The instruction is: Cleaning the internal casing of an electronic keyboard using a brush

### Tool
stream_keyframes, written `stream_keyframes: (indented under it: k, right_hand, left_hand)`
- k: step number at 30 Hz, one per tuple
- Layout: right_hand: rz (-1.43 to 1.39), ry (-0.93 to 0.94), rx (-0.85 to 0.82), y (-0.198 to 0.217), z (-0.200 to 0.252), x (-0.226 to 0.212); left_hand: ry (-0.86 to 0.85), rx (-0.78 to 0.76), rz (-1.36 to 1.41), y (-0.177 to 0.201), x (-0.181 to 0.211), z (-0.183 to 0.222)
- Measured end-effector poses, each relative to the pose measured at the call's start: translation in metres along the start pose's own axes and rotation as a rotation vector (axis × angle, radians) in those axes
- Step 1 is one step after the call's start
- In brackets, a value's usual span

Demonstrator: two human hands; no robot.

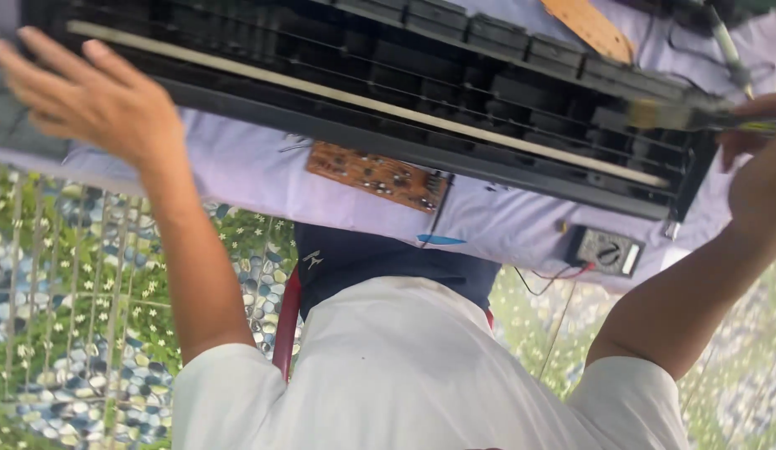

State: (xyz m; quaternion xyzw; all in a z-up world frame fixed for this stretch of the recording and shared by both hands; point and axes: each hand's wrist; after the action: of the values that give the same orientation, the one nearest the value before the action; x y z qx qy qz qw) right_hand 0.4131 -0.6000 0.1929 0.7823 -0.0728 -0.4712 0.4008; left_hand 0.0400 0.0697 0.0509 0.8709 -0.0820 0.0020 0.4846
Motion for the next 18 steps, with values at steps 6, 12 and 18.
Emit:
stream_keyframes:
  k: [6,12,18]
  right_hand:
    - [-0.236,0.562,-0.312,-0.15,-0.104,-0.225]
    - [-0.449,0.884,-0.428,-0.28,-0.153,-0.297]
    - [-0.532,0.826,-0.349,-0.366,-0.176,-0.363]
  left_hand:
    - [-0.02,-0.127,0.237,0.036,0.033,0.007]
    - [-0.267,-0.131,0.615,0.058,0.032,0.031]
    - [-0.174,-0.141,0.515,0.073,0.037,0.031]
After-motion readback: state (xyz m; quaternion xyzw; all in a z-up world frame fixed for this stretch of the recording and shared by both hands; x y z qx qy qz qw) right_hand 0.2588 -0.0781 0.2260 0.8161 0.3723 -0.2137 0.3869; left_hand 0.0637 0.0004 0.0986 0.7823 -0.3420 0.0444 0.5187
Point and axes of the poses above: each hand's wrist, its own z-axis away from the middle knuckle, its own y-axis out of the back of the hand, x = y × z, and after that the axes turned 8 degrees about y, right-handed
